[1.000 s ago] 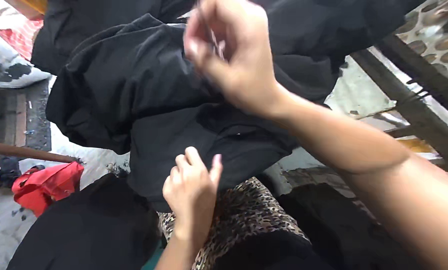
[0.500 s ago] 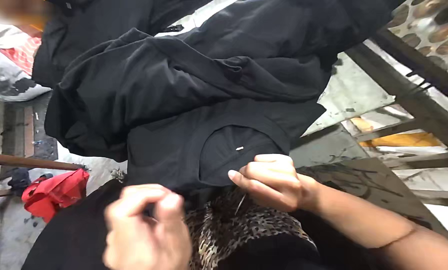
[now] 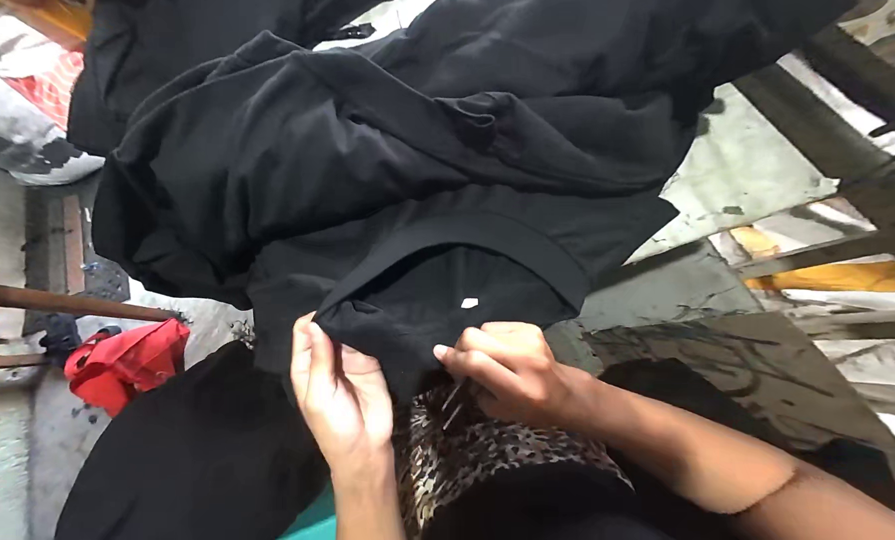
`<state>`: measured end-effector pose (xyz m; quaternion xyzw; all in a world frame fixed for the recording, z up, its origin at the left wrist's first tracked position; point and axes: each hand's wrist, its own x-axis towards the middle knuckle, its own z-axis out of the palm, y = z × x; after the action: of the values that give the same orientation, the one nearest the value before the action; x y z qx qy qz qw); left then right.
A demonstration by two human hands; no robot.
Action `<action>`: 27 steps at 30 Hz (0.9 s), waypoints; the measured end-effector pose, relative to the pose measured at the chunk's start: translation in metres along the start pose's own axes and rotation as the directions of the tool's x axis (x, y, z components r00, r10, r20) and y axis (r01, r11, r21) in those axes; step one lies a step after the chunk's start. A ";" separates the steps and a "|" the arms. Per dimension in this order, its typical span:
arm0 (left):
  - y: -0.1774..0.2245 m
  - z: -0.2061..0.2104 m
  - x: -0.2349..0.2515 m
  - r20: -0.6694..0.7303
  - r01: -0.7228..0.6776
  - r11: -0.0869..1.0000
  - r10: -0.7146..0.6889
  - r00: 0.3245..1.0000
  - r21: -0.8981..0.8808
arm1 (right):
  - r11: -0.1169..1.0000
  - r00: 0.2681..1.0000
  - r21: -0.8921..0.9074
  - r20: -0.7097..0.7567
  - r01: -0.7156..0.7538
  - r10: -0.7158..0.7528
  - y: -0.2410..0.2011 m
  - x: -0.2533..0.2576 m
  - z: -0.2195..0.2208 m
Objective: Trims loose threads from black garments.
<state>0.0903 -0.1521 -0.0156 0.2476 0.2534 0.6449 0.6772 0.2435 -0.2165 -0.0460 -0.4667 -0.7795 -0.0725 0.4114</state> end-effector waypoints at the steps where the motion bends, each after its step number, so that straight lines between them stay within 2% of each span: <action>1: -0.001 -0.001 0.002 -0.002 0.091 0.982 -0.092 0.996 -0.168 | 1.000 1.000 -0.014 -0.003 -0.019 0.019 0.000 0.005 0.004; 2: -0.002 -0.002 0.003 0.007 0.121 0.964 -0.123 0.992 -0.238 | 0.999 0.999 -0.035 0.001 -0.039 0.040 -0.001 0.010 0.007; 4: 0.000 -0.005 0.002 0.051 0.118 0.957 -0.108 0.993 -0.266 | 0.994 0.994 -0.035 0.013 -0.104 0.105 -0.003 0.018 0.007; 9: 0.004 -0.020 0.001 0.219 0.109 0.963 -0.054 0.974 -0.245 | 0.942 0.959 0.185 0.107 -0.279 0.263 -0.007 0.028 -0.005; 11: 0.004 -0.023 0.000 0.267 0.076 0.980 -0.024 0.963 -0.186 | 0.933 0.954 0.216 0.142 -0.290 0.263 -0.007 0.032 -0.010; 16: 0.003 -0.028 -0.006 0.277 -0.006 0.999 0.015 0.961 -0.031 | 0.966 0.967 0.117 0.134 -0.232 0.216 -0.016 0.044 -0.010; 22: 0.004 -0.031 -0.009 0.299 -0.075 0.995 0.051 0.953 0.071 | 0.959 0.952 0.068 0.158 -0.274 0.261 -0.021 0.051 -0.006; 25: 0.004 -0.029 -0.010 0.337 -0.160 0.968 0.088 0.937 0.191 | 0.955 0.950 0.040 0.129 -0.292 0.285 -0.021 0.048 -0.009; 27: 0.004 -0.026 -0.011 0.344 -0.263 0.901 0.139 0.929 0.346 | 0.952 0.948 0.038 0.112 -0.303 0.297 -0.019 0.045 -0.014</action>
<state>0.0697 -0.1624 -0.0326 0.4995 0.2381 0.6023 0.5754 0.2257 -0.2038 0.0001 -0.5717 -0.7217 0.0370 0.3886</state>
